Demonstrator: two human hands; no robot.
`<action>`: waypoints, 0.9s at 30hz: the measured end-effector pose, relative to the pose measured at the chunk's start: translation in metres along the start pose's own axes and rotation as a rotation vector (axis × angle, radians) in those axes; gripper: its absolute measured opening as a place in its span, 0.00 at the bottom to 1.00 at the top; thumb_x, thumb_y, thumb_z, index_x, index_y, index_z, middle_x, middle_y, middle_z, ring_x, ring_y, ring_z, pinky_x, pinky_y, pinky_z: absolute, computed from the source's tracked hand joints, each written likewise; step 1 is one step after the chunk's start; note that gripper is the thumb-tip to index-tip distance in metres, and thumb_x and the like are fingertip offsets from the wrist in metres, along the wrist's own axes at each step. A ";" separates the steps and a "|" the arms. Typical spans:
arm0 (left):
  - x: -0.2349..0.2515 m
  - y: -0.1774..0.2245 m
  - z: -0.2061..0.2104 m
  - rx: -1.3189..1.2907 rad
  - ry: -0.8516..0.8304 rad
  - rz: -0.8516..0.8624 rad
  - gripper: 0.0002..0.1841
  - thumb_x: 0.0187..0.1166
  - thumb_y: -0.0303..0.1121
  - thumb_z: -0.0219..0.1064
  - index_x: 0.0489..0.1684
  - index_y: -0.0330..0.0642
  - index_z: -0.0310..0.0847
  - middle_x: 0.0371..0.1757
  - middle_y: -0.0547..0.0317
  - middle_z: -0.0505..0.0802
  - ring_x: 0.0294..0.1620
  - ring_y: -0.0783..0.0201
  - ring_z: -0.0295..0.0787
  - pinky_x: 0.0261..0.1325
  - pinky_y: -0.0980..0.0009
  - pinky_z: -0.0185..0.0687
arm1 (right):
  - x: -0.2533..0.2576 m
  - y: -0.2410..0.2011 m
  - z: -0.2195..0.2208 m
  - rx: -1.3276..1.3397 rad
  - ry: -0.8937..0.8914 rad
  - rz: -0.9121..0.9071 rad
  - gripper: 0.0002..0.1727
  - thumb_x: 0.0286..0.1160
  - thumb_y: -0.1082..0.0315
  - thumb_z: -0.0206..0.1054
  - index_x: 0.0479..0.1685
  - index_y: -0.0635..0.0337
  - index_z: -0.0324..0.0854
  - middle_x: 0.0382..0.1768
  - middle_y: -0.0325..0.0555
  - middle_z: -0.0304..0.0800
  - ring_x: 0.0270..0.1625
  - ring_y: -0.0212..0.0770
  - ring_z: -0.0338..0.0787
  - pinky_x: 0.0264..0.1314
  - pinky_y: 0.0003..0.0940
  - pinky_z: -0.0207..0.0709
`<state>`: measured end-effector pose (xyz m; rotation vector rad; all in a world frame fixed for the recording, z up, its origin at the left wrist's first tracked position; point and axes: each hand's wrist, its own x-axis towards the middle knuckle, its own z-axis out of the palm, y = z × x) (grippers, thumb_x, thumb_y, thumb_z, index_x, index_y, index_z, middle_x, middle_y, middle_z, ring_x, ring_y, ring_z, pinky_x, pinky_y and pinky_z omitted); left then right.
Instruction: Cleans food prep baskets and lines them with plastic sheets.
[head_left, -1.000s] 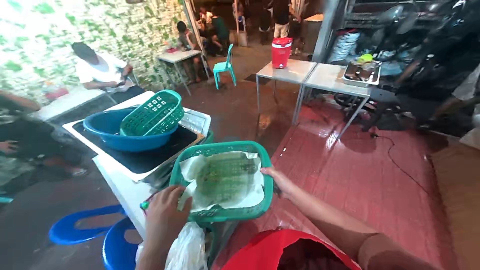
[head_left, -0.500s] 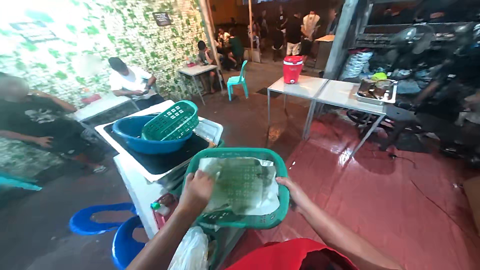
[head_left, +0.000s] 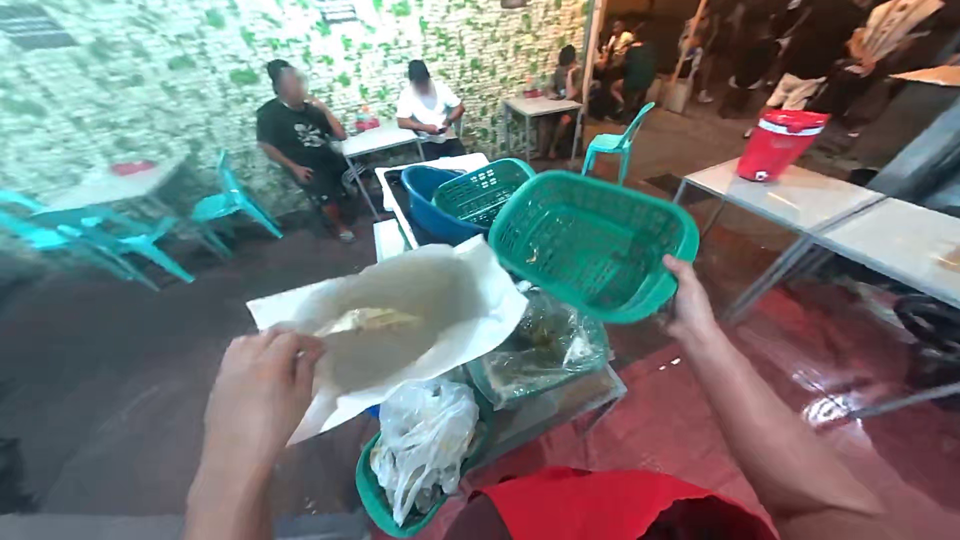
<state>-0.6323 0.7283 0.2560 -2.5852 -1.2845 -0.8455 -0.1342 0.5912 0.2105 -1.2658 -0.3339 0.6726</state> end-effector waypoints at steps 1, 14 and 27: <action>-0.014 -0.012 0.005 0.032 -0.038 -0.035 0.11 0.83 0.30 0.62 0.41 0.29 0.88 0.47 0.30 0.91 0.55 0.26 0.86 0.64 0.30 0.75 | 0.022 -0.009 0.009 0.003 -0.044 -0.035 0.22 0.88 0.47 0.55 0.72 0.47 0.70 0.40 0.39 0.88 0.33 0.32 0.88 0.31 0.30 0.83; -0.102 -0.027 0.181 -0.157 -0.894 -0.152 0.16 0.78 0.23 0.68 0.63 0.38 0.87 0.62 0.37 0.90 0.72 0.34 0.80 0.72 0.39 0.77 | 0.247 -0.092 0.209 -0.305 -0.188 -0.090 0.37 0.75 0.41 0.66 0.79 0.53 0.71 0.66 0.51 0.85 0.62 0.47 0.88 0.60 0.51 0.85; -0.155 -0.004 0.271 -0.236 -0.875 -0.522 0.57 0.55 0.75 0.75 0.93 0.64 0.60 0.95 0.42 0.57 0.87 0.31 0.63 0.76 0.23 0.60 | 0.346 -0.002 0.270 -0.993 -0.248 -0.290 0.31 0.88 0.44 0.56 0.72 0.60 0.83 0.71 0.64 0.84 0.76 0.64 0.81 0.78 0.70 0.69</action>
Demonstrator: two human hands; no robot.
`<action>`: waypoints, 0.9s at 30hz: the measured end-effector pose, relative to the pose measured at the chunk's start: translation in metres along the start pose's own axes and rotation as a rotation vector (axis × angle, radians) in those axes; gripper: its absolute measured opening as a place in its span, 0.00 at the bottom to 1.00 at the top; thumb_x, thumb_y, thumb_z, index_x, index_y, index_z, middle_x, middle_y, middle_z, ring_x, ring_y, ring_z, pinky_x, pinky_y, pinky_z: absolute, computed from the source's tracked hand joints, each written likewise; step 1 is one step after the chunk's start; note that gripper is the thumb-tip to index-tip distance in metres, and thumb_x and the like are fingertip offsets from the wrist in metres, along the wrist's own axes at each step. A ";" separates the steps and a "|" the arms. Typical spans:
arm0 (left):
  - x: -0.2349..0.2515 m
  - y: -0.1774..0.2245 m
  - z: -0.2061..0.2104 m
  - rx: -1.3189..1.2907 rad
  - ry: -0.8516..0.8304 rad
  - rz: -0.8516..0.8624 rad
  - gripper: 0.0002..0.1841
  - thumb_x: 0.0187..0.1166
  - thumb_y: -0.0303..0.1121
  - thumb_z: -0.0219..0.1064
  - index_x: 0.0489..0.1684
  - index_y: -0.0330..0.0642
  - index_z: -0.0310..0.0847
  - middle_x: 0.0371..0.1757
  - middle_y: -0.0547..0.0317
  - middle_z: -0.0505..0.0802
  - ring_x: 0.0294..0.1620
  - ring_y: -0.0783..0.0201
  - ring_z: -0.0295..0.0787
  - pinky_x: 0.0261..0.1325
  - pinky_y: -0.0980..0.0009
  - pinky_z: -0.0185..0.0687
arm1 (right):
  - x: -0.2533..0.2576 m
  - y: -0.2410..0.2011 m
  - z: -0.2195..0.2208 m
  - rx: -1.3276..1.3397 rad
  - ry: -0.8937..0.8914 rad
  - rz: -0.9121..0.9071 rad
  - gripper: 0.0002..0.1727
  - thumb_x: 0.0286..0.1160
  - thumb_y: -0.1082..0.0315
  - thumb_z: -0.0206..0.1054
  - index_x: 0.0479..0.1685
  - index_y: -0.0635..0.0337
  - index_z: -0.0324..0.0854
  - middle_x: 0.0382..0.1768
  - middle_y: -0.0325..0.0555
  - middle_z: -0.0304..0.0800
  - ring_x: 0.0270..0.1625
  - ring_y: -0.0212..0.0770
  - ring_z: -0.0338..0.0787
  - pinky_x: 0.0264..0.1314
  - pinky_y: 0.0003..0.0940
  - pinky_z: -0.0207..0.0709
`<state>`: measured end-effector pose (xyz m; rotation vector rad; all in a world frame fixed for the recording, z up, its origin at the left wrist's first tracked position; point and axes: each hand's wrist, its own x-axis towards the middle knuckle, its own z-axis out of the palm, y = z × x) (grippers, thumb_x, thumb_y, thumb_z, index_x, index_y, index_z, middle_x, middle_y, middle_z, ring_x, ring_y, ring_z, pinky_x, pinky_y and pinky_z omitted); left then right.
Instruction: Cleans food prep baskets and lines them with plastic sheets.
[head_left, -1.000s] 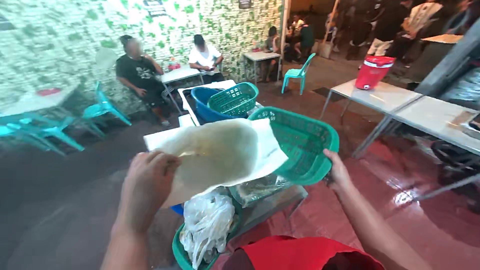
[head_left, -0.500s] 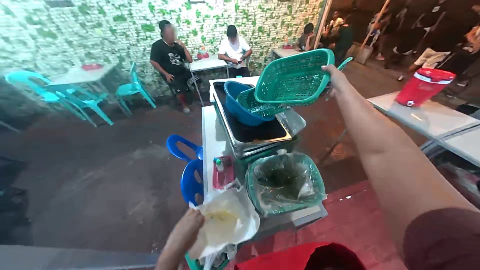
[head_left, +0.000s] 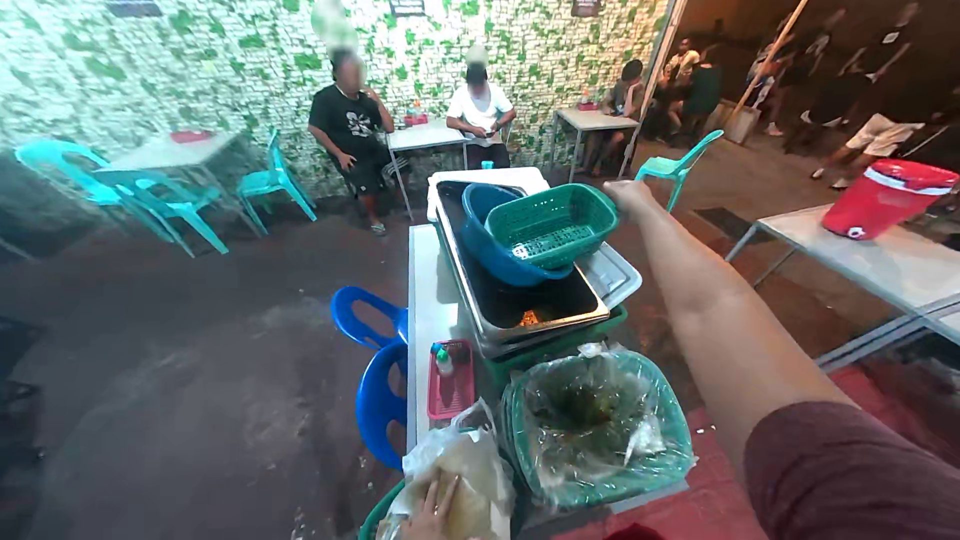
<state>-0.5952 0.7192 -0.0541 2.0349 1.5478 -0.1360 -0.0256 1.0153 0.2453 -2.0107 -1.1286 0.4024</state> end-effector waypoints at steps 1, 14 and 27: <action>0.003 0.000 0.005 0.043 -0.010 -0.013 0.57 0.53 0.76 0.76 0.92 0.66 0.62 0.94 0.43 0.58 0.86 0.31 0.64 0.75 0.23 0.61 | -0.002 0.000 0.005 -0.098 -0.030 -0.036 0.27 0.89 0.50 0.59 0.78 0.57 0.80 0.74 0.65 0.81 0.80 0.67 0.76 0.80 0.72 0.64; 0.024 -0.007 0.045 0.144 -0.204 -0.107 0.42 0.72 0.62 0.71 0.84 0.48 0.73 0.88 0.40 0.71 0.92 0.32 0.51 0.84 0.20 0.30 | -0.259 0.075 -0.024 0.087 -0.216 -0.129 0.21 0.86 0.58 0.64 0.73 0.54 0.82 0.68 0.50 0.88 0.68 0.46 0.88 0.73 0.51 0.80; -0.002 0.010 -0.044 -0.124 0.007 -0.114 0.31 0.82 0.55 0.66 0.76 0.41 0.79 0.70 0.36 0.88 0.74 0.35 0.82 0.75 0.30 0.70 | -0.376 0.211 -0.002 0.172 -0.179 0.489 0.23 0.80 0.62 0.72 0.66 0.69 0.80 0.61 0.69 0.86 0.64 0.62 0.88 0.70 0.61 0.78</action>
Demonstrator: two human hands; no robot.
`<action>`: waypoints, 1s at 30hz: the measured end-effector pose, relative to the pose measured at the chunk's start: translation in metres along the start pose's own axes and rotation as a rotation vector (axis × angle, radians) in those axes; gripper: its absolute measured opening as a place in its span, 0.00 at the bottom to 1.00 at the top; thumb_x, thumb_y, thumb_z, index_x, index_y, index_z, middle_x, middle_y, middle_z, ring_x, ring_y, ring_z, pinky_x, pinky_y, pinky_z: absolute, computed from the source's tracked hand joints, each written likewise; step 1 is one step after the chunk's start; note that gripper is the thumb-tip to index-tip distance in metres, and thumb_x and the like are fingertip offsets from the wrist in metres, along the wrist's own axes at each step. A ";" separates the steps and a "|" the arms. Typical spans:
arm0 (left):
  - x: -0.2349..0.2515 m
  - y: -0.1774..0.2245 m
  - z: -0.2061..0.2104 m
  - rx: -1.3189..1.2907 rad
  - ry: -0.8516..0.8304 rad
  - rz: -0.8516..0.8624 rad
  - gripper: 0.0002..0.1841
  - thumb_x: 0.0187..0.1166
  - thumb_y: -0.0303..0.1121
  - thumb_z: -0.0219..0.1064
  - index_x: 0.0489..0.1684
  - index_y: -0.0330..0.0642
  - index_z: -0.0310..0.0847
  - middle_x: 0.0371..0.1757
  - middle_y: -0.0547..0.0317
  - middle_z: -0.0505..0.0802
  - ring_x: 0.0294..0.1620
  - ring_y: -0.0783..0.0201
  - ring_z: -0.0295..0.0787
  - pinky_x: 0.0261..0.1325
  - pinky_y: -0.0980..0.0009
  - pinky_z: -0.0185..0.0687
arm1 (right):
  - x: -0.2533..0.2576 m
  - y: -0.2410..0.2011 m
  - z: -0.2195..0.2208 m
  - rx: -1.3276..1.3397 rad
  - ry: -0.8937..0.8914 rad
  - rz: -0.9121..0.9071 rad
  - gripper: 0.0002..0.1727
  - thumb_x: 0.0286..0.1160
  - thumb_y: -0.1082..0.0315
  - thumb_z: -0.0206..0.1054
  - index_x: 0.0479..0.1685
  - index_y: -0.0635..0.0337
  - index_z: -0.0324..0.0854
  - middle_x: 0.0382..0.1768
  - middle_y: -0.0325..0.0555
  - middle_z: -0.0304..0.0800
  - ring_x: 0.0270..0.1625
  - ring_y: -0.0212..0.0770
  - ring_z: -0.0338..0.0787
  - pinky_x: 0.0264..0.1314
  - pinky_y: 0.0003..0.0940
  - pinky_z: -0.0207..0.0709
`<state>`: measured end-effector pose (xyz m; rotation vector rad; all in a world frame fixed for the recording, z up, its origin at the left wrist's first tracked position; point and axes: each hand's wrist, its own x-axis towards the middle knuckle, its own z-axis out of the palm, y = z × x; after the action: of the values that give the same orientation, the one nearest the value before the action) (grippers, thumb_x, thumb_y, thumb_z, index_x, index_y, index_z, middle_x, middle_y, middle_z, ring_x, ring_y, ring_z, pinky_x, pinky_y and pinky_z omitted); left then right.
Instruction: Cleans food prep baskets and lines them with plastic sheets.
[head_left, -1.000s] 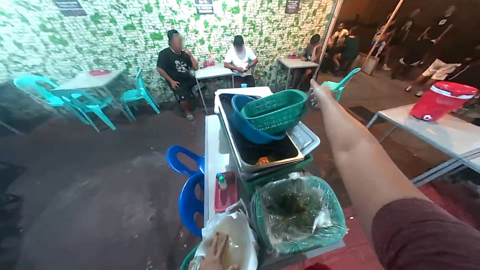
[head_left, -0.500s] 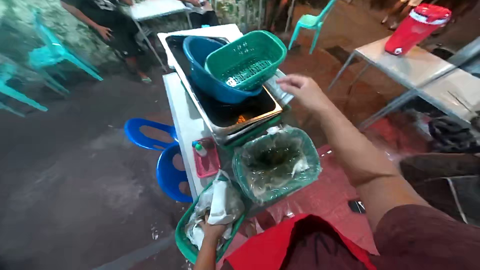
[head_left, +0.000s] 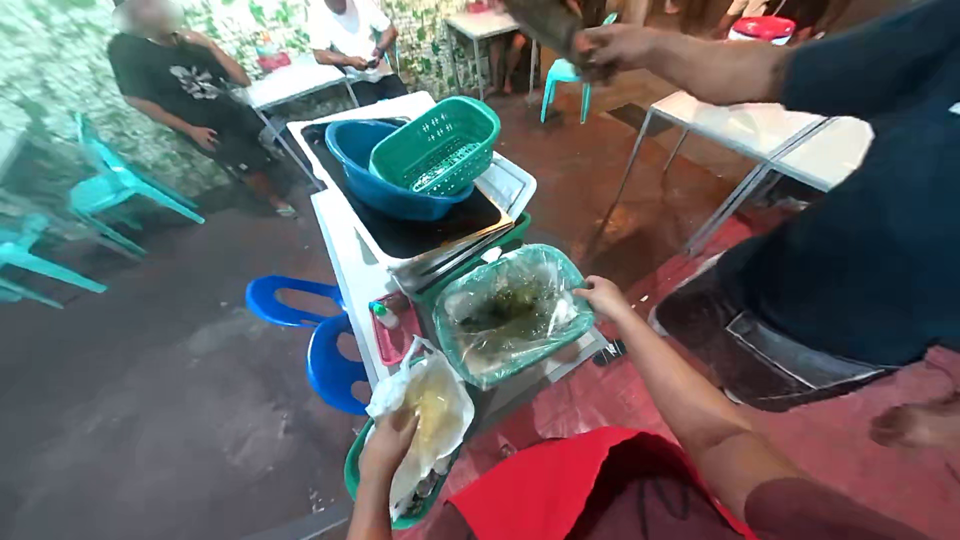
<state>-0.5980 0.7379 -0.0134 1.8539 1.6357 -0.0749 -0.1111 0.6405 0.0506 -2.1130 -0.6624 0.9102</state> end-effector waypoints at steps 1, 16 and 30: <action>-0.005 0.004 -0.009 -0.016 0.039 0.013 0.29 0.85 0.53 0.62 0.74 0.39 0.80 0.68 0.37 0.89 0.72 0.37 0.84 0.75 0.31 0.72 | -0.005 -0.003 0.002 0.093 0.032 -0.024 0.21 0.80 0.64 0.71 0.65 0.68 0.80 0.58 0.67 0.88 0.60 0.59 0.89 0.67 0.59 0.81; 0.012 0.257 -0.141 -0.112 0.071 0.755 0.22 0.94 0.37 0.50 0.83 0.44 0.73 0.82 0.45 0.78 0.84 0.47 0.72 0.85 0.44 0.63 | -0.066 0.008 0.021 0.445 0.288 -0.480 0.10 0.78 0.71 0.69 0.51 0.69 0.82 0.42 0.52 0.89 0.44 0.37 0.90 0.52 0.38 0.86; 0.042 0.301 -0.121 0.110 -0.292 0.867 0.18 0.80 0.21 0.68 0.68 0.29 0.80 0.64 0.38 0.89 0.65 0.50 0.86 0.73 0.53 0.77 | -0.044 0.023 0.029 0.531 0.297 -0.460 0.12 0.77 0.72 0.69 0.55 0.69 0.82 0.47 0.54 0.89 0.48 0.38 0.89 0.55 0.37 0.84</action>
<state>-0.3616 0.8334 0.1914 2.3476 0.5565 -0.0551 -0.1570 0.6090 0.0360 -1.4922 -0.6289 0.4381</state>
